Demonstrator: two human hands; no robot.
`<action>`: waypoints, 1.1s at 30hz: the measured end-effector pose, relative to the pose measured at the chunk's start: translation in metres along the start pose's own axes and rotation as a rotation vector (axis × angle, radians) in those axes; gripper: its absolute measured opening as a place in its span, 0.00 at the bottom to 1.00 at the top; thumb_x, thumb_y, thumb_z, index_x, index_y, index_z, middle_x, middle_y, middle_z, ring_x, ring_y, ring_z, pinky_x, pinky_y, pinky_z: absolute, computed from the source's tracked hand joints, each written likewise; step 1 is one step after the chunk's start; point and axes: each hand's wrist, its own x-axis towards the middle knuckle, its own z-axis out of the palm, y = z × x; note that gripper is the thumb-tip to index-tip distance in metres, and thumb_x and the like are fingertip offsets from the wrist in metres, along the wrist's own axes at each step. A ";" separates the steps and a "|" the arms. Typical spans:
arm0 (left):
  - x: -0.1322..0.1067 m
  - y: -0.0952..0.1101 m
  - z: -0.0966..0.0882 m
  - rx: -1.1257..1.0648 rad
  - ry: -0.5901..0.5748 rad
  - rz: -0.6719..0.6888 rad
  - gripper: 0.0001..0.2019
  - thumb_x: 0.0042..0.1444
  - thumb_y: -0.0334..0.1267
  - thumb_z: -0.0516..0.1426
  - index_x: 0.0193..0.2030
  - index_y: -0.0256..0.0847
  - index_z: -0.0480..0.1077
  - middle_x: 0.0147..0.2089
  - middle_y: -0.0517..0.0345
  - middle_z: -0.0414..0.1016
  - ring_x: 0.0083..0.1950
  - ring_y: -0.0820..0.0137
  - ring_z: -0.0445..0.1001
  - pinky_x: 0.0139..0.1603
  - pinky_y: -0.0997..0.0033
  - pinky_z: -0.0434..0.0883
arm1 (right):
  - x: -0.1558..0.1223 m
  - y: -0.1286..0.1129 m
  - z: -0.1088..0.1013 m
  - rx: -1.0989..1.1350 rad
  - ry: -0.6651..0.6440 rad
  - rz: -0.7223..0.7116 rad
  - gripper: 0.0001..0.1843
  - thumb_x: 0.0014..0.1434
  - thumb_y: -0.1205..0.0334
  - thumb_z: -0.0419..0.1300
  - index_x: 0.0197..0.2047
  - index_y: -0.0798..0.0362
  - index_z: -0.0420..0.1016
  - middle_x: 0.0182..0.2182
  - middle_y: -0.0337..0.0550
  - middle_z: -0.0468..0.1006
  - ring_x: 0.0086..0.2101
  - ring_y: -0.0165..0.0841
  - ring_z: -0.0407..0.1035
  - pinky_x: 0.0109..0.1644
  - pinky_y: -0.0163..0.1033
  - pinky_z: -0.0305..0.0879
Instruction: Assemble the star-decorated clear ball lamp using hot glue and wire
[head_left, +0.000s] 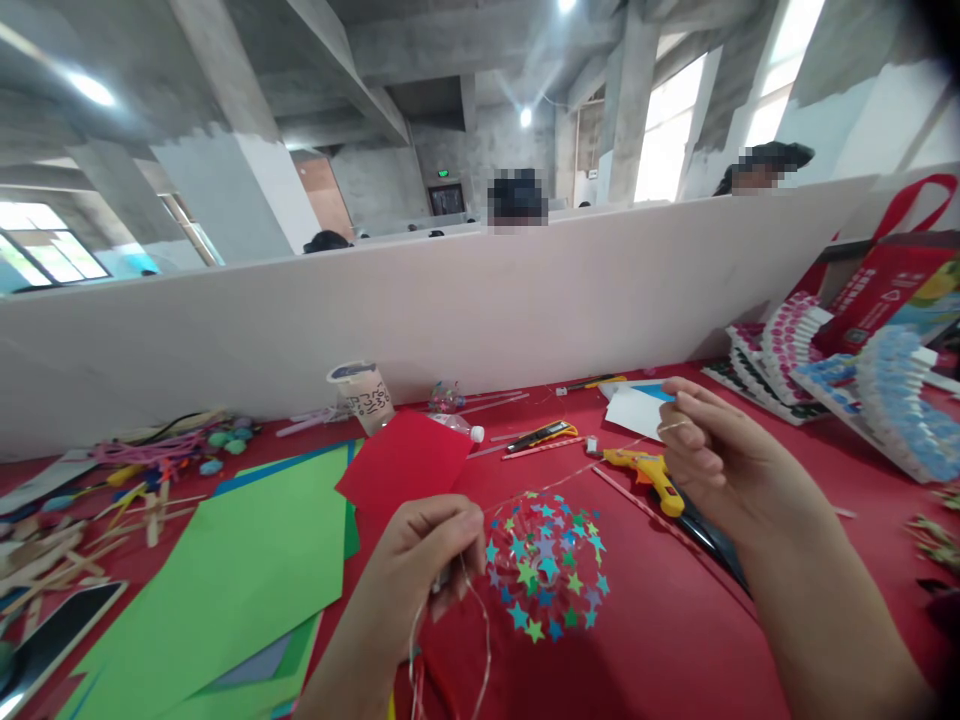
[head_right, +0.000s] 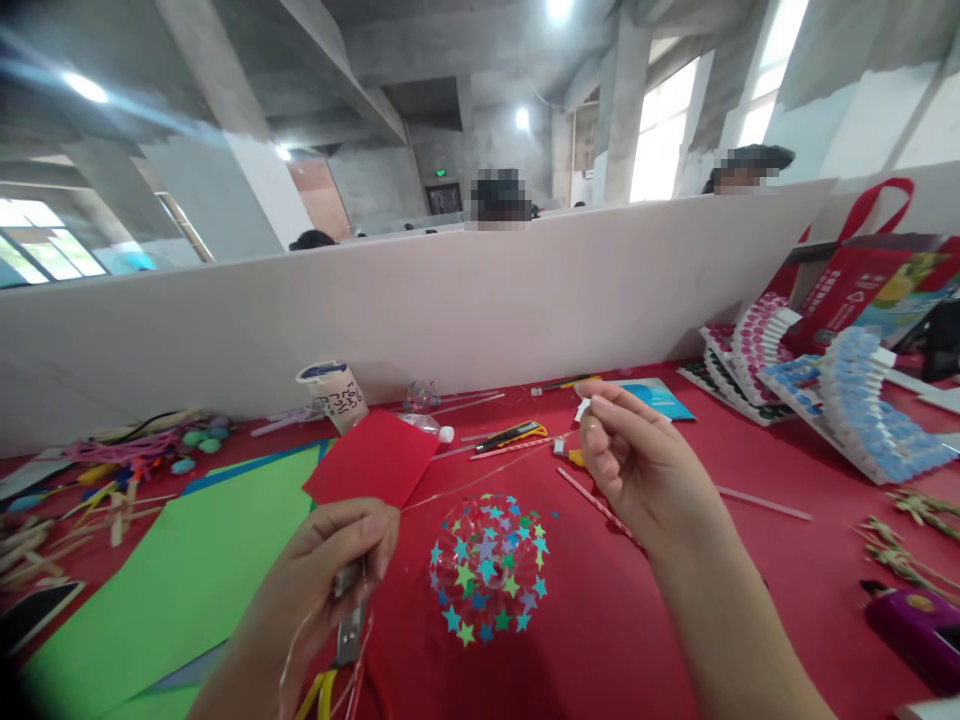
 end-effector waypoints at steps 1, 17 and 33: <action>0.001 -0.002 0.000 -0.019 0.011 -0.008 0.17 0.51 0.46 0.57 0.16 0.39 0.65 0.13 0.66 0.58 0.12 0.82 0.49 0.12 0.79 0.43 | 0.003 0.002 -0.001 -0.021 0.017 -0.012 0.08 0.52 0.55 0.62 0.36 0.46 0.73 0.16 0.30 0.62 0.14 0.21 0.52 0.13 0.27 0.47; 0.013 0.000 -0.020 -0.554 0.029 0.103 0.18 0.59 0.33 0.50 0.17 0.37 0.60 0.13 0.69 0.53 0.12 0.84 0.41 0.14 0.78 0.43 | -0.016 -0.014 0.002 0.185 -0.009 -0.052 0.05 0.52 0.64 0.61 0.35 0.48 0.75 0.16 0.29 0.65 0.13 0.19 0.54 0.13 0.22 0.53; 0.000 -0.013 0.017 -0.212 -0.201 -0.128 0.15 0.54 0.45 0.56 0.23 0.38 0.70 0.12 0.66 0.61 0.12 0.82 0.50 0.12 0.80 0.45 | -0.053 0.010 0.057 -0.772 -0.585 -0.186 0.06 0.61 0.66 0.55 0.37 0.48 0.73 0.30 0.34 0.76 0.31 0.27 0.68 0.34 0.31 0.63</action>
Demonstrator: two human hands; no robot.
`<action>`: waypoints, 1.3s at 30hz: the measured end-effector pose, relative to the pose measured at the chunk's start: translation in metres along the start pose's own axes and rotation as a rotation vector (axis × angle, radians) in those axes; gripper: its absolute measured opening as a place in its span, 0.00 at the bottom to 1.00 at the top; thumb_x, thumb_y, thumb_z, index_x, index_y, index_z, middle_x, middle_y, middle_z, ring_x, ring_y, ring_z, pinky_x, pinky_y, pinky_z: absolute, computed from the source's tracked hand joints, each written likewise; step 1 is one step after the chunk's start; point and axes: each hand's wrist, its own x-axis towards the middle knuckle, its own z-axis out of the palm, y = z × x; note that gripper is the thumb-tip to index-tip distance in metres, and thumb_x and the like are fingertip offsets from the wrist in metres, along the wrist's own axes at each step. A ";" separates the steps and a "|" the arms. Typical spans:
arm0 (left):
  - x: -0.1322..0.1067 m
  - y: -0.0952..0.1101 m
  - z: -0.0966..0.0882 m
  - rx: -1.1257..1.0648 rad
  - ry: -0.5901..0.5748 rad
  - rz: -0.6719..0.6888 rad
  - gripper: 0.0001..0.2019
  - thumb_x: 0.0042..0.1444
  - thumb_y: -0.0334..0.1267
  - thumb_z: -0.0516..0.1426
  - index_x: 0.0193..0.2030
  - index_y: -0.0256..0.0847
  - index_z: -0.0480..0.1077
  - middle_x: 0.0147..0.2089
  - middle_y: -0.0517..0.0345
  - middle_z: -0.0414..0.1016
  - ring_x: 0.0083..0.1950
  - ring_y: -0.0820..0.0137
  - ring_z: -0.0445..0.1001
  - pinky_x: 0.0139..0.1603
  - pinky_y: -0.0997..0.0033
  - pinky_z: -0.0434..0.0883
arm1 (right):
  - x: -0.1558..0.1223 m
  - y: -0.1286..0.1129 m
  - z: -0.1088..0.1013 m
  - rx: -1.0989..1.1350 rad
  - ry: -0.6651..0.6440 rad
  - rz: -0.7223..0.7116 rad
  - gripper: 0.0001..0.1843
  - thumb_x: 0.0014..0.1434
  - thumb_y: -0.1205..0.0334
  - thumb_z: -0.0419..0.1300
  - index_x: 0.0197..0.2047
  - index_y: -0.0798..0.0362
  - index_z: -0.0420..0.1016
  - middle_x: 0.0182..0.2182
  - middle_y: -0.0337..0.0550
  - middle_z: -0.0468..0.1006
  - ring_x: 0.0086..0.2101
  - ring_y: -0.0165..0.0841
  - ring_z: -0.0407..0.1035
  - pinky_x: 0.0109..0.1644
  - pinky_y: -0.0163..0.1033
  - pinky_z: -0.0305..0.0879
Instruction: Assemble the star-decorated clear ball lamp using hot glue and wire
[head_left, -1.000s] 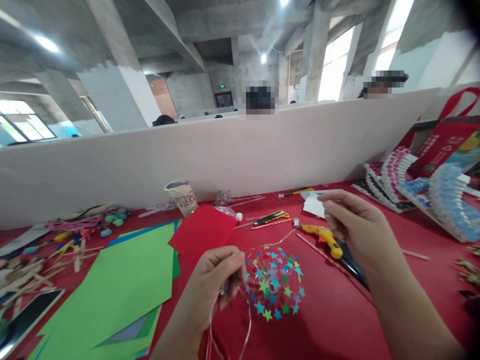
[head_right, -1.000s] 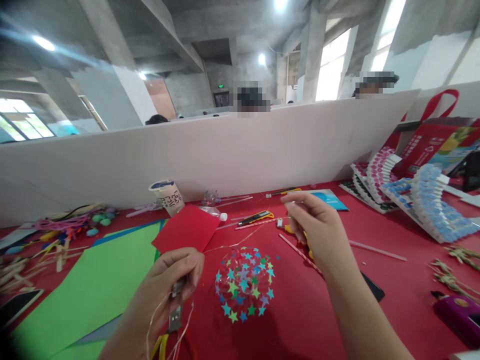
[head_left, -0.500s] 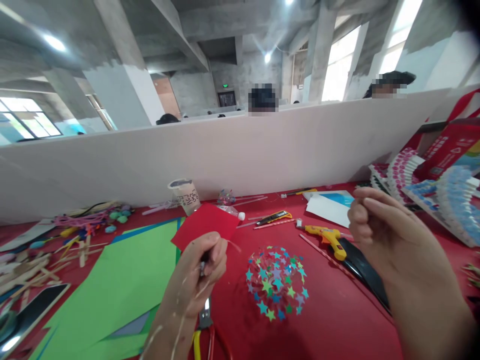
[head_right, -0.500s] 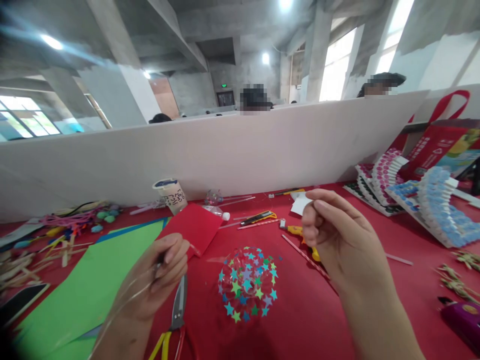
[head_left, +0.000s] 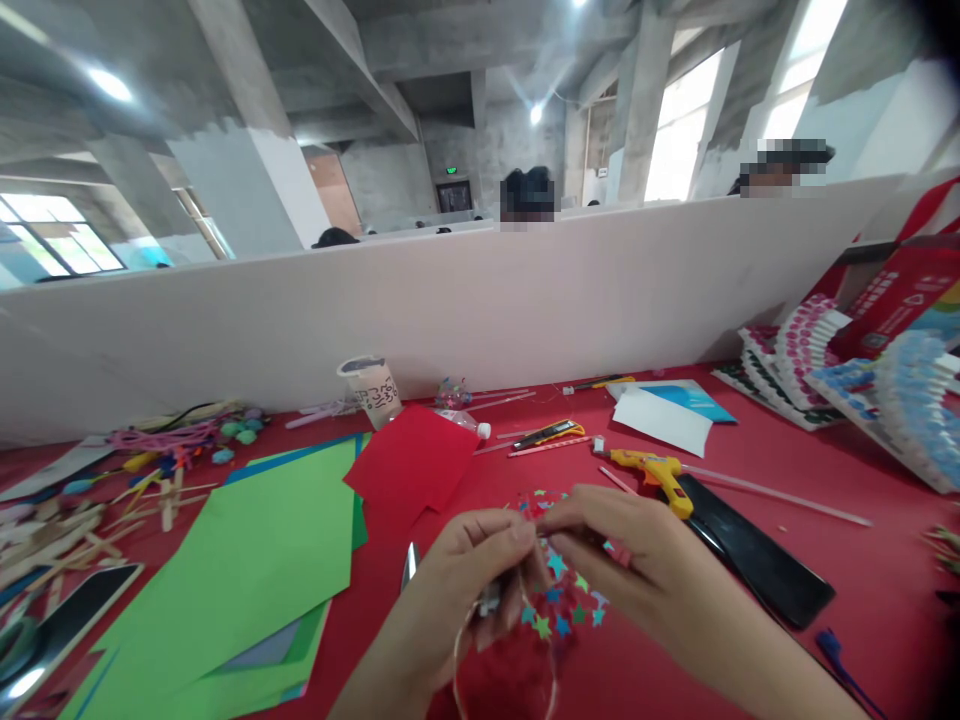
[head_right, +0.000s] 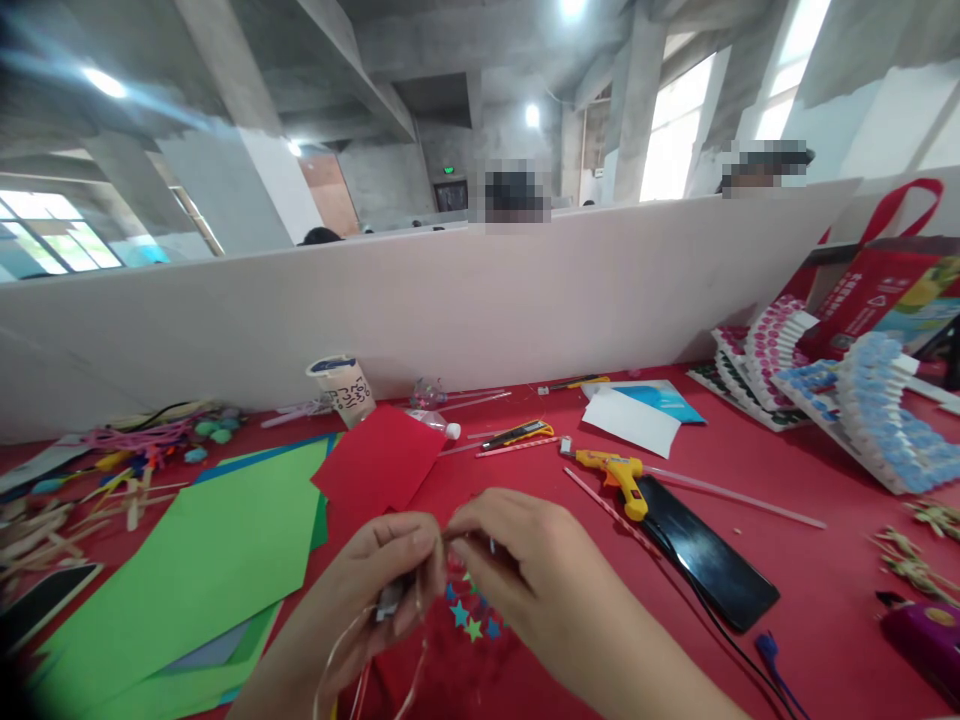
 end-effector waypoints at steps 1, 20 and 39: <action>0.000 0.002 -0.004 0.035 -0.014 0.036 0.13 0.55 0.46 0.55 0.28 0.39 0.72 0.13 0.67 0.62 0.12 0.82 0.50 0.13 0.80 0.46 | 0.000 0.002 -0.005 -0.018 0.039 -0.003 0.07 0.62 0.64 0.54 0.35 0.49 0.73 0.29 0.35 0.75 0.29 0.27 0.67 0.33 0.31 0.62; -0.017 0.035 -0.068 0.382 0.148 0.450 0.10 0.60 0.38 0.53 0.29 0.44 0.71 0.31 0.61 0.64 0.33 0.72 0.60 0.34 0.73 0.59 | -0.007 0.031 -0.071 0.046 0.214 0.169 0.10 0.58 0.53 0.57 0.32 0.49 0.72 0.25 0.39 0.73 0.27 0.31 0.66 0.30 0.36 0.63; -0.040 0.031 -0.010 0.422 -0.075 0.021 0.15 0.54 0.48 0.57 0.27 0.38 0.68 0.16 0.65 0.62 0.18 0.78 0.55 0.20 0.77 0.51 | -0.043 0.003 -0.072 -0.098 -0.507 -0.058 0.13 0.61 0.66 0.54 0.44 0.45 0.78 0.36 0.38 0.80 0.35 0.29 0.73 0.39 0.32 0.66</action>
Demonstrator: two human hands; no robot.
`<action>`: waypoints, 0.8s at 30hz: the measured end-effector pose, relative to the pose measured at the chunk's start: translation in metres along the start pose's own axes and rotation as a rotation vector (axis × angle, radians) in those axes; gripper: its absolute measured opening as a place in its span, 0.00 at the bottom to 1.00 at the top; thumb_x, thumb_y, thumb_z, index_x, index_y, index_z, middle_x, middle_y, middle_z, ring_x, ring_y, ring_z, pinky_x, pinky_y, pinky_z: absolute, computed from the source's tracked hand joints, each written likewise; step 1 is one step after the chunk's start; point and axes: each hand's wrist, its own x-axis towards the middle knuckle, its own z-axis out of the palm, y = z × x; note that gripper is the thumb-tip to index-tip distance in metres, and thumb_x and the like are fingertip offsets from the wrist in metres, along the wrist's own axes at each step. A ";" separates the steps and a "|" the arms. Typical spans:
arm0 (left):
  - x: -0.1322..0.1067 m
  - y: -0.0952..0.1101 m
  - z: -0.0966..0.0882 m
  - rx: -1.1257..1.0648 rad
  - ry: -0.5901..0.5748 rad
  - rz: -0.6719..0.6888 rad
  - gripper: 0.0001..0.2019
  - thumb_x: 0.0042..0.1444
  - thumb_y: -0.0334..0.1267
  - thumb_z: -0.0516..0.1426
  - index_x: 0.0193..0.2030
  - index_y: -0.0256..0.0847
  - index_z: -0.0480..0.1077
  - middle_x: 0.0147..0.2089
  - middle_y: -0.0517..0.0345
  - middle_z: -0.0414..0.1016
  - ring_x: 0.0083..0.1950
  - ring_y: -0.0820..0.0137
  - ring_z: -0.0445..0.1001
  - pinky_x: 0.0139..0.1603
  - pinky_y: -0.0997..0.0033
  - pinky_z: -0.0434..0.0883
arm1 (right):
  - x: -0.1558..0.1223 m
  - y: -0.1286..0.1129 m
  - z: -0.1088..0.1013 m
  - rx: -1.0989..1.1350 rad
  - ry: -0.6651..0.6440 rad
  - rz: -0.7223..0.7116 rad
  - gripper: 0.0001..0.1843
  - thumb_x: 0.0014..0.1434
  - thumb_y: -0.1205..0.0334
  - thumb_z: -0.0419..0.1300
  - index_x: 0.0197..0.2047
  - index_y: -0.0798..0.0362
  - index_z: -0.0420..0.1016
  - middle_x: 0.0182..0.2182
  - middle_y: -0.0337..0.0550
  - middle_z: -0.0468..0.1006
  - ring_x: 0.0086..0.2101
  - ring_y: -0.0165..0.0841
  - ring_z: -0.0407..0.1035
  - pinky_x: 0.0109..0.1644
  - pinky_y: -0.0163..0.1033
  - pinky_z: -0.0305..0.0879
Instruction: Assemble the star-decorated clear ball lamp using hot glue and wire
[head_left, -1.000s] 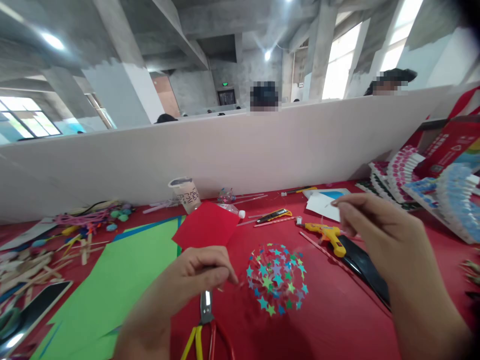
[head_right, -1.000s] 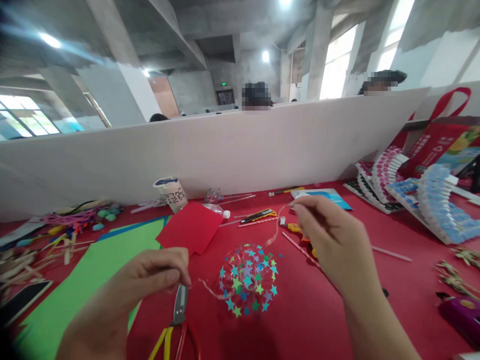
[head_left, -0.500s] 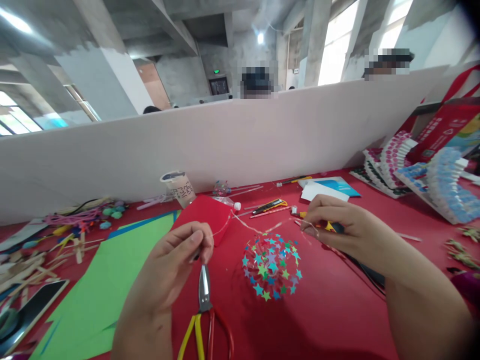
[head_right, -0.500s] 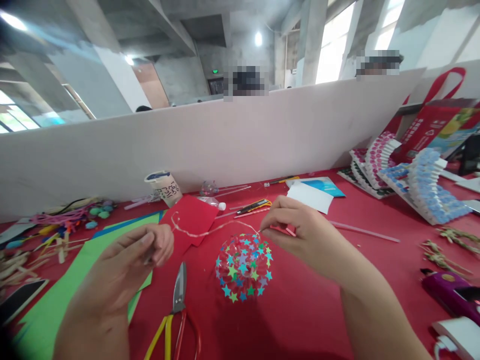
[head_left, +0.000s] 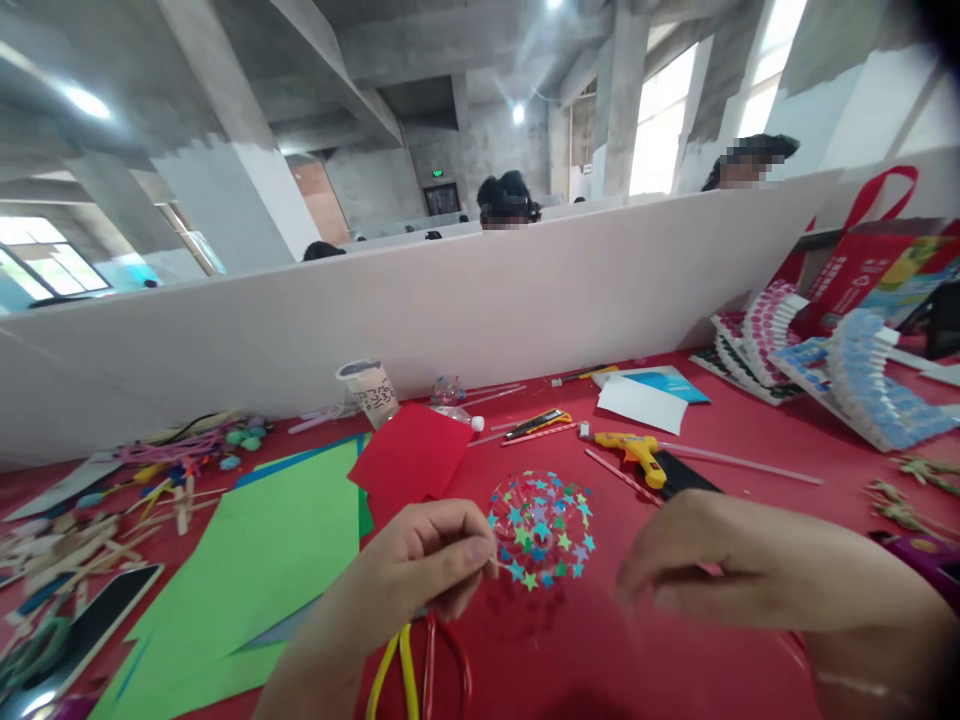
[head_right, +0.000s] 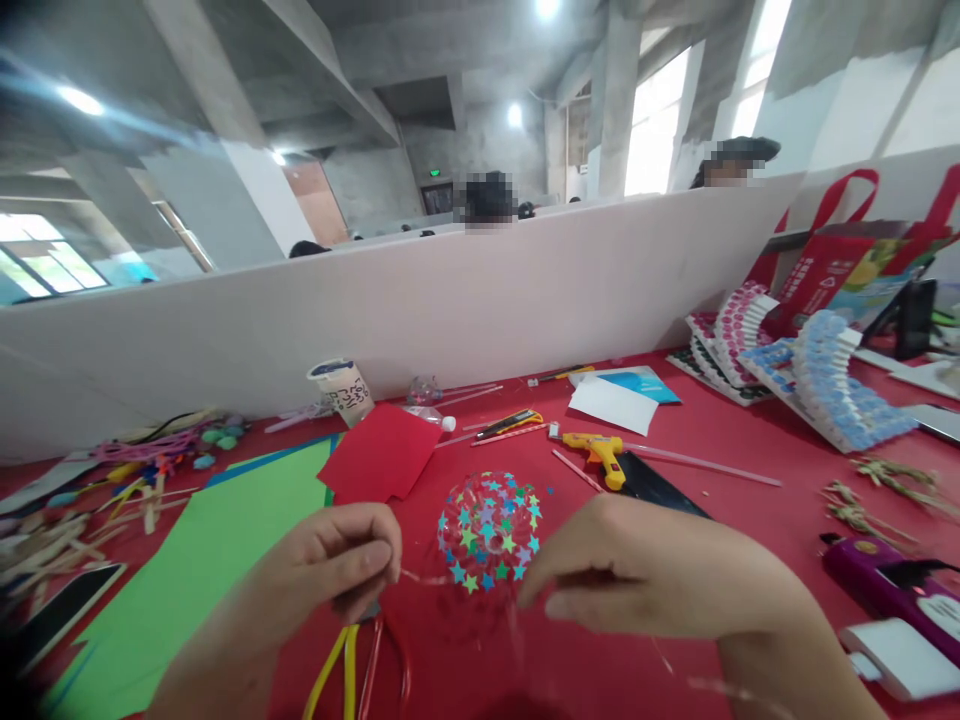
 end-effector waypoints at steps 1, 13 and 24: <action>-0.001 0.000 0.002 0.045 0.009 0.011 0.14 0.54 0.48 0.56 0.28 0.38 0.68 0.17 0.65 0.62 0.19 0.78 0.56 0.21 0.77 0.52 | -0.001 0.000 0.001 0.013 0.088 0.032 0.13 0.62 0.65 0.53 0.44 0.46 0.77 0.35 0.38 0.80 0.34 0.29 0.73 0.38 0.31 0.66; -0.021 -0.006 0.052 0.251 0.089 0.140 0.12 0.61 0.44 0.50 0.31 0.39 0.66 0.20 0.67 0.62 0.22 0.77 0.58 0.24 0.77 0.56 | 0.030 -0.045 0.074 -0.008 0.465 0.113 0.04 0.57 0.66 0.55 0.31 0.52 0.68 0.28 0.38 0.73 0.29 0.30 0.66 0.33 0.34 0.60; -0.044 -0.055 0.057 -0.063 0.003 0.005 0.12 0.54 0.44 0.59 0.29 0.37 0.66 0.21 0.60 0.72 0.19 0.77 0.68 0.18 0.80 0.58 | -0.001 -0.028 0.102 -0.043 0.354 0.040 0.08 0.59 0.67 0.55 0.31 0.51 0.75 0.25 0.35 0.74 0.26 0.27 0.65 0.30 0.29 0.59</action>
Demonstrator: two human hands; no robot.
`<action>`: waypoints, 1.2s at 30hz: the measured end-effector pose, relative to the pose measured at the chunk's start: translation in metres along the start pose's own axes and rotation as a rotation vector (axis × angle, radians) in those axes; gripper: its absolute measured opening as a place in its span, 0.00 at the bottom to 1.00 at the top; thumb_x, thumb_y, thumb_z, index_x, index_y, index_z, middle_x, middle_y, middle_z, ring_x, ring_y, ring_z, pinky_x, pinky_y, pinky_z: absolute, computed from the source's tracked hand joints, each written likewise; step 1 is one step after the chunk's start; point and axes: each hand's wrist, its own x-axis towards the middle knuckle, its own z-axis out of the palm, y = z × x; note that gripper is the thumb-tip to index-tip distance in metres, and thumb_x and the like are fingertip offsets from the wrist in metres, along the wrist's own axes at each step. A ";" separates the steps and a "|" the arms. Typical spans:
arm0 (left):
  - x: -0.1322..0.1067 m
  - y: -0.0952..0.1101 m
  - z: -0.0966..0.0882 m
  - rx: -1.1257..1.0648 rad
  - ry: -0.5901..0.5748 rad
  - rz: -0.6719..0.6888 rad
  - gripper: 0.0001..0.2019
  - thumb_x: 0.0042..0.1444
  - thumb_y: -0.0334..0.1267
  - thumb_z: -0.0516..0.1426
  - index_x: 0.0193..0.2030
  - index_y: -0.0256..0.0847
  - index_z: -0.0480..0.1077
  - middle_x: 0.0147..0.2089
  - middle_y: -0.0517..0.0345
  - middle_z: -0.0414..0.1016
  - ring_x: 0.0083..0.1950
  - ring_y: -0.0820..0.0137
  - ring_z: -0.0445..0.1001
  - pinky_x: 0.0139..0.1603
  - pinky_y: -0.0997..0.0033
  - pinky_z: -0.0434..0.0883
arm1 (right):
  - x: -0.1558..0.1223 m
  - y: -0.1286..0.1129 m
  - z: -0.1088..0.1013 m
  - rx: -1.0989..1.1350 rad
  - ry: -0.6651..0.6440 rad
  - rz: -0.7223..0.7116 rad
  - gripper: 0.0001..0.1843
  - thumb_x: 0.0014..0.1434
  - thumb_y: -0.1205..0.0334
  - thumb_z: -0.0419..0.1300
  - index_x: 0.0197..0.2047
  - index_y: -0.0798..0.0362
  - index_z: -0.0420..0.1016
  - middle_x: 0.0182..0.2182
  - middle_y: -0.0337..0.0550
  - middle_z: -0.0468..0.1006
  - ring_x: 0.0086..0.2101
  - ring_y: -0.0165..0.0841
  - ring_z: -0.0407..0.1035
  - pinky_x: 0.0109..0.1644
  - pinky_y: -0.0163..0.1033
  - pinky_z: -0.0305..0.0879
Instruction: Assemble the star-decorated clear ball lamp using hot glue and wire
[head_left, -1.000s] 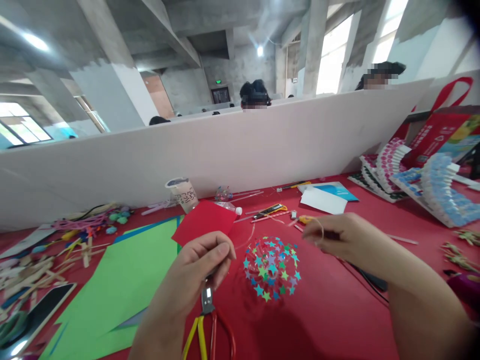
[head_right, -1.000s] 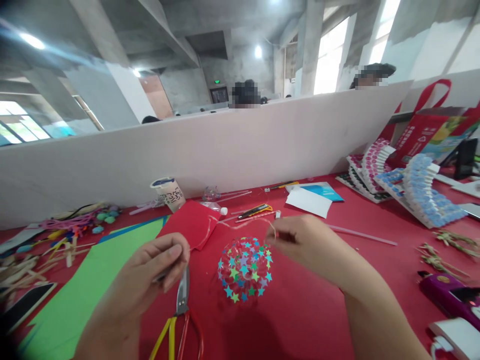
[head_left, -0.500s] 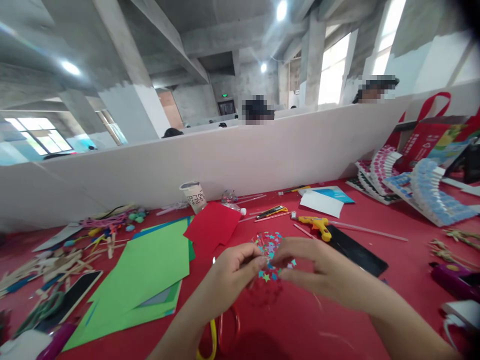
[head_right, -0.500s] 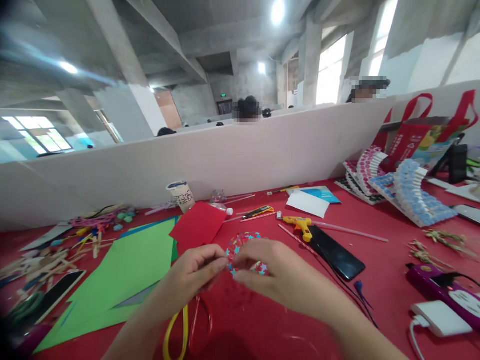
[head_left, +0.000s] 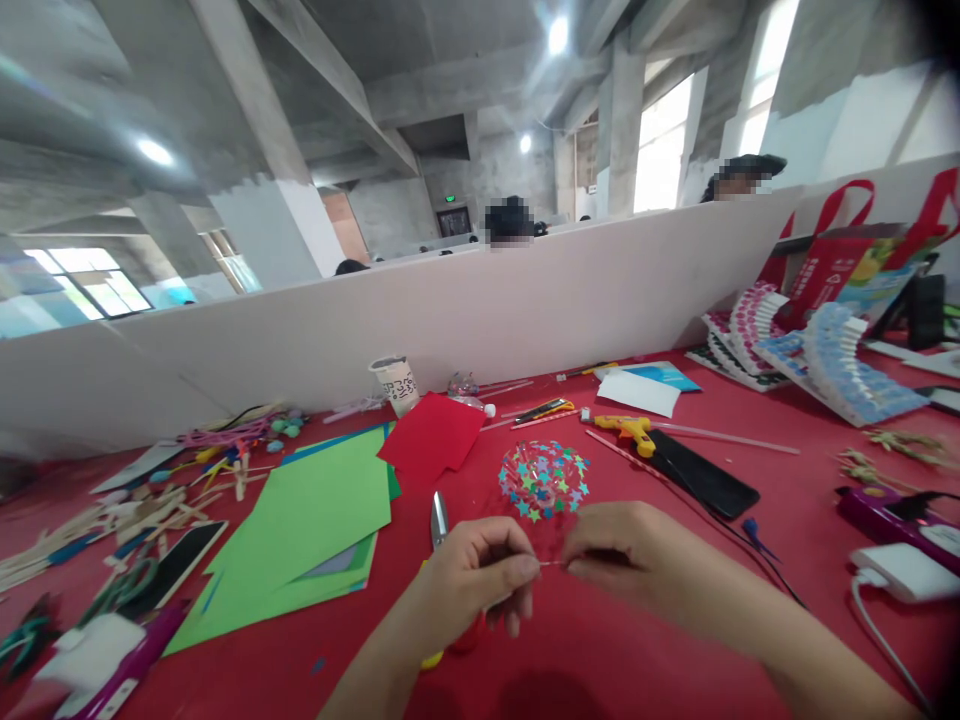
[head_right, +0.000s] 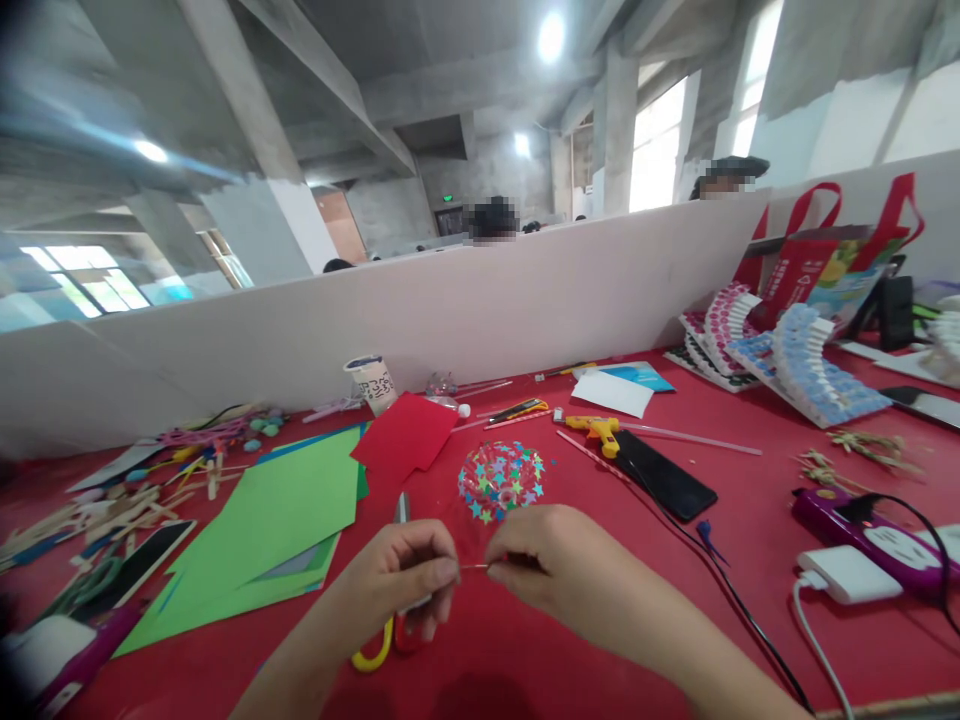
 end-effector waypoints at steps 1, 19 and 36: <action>-0.002 -0.003 -0.004 -0.037 0.015 0.008 0.12 0.54 0.44 0.59 0.29 0.38 0.65 0.21 0.60 0.73 0.19 0.77 0.68 0.19 0.80 0.60 | -0.001 0.004 -0.005 -0.006 0.005 -0.010 0.09 0.58 0.67 0.55 0.31 0.50 0.76 0.26 0.35 0.75 0.27 0.27 0.66 0.32 0.30 0.61; 0.036 -0.053 0.032 0.426 0.036 0.142 0.03 0.49 0.31 0.60 0.27 0.41 0.74 0.37 0.57 0.70 0.42 0.68 0.70 0.47 0.70 0.63 | 0.039 0.106 -0.059 0.737 0.866 0.179 0.11 0.61 0.59 0.56 0.45 0.55 0.71 0.43 0.44 0.74 0.41 0.35 0.71 0.45 0.46 0.69; 0.110 -0.083 -0.019 -0.111 0.242 -0.117 0.27 0.40 0.35 0.65 0.51 0.41 0.68 0.41 0.54 0.77 0.40 0.66 0.74 0.43 0.67 0.68 | 0.046 0.203 -0.030 1.248 0.777 0.419 0.16 0.62 0.57 0.56 0.52 0.53 0.67 0.49 0.47 0.71 0.44 0.36 0.70 0.46 0.47 0.69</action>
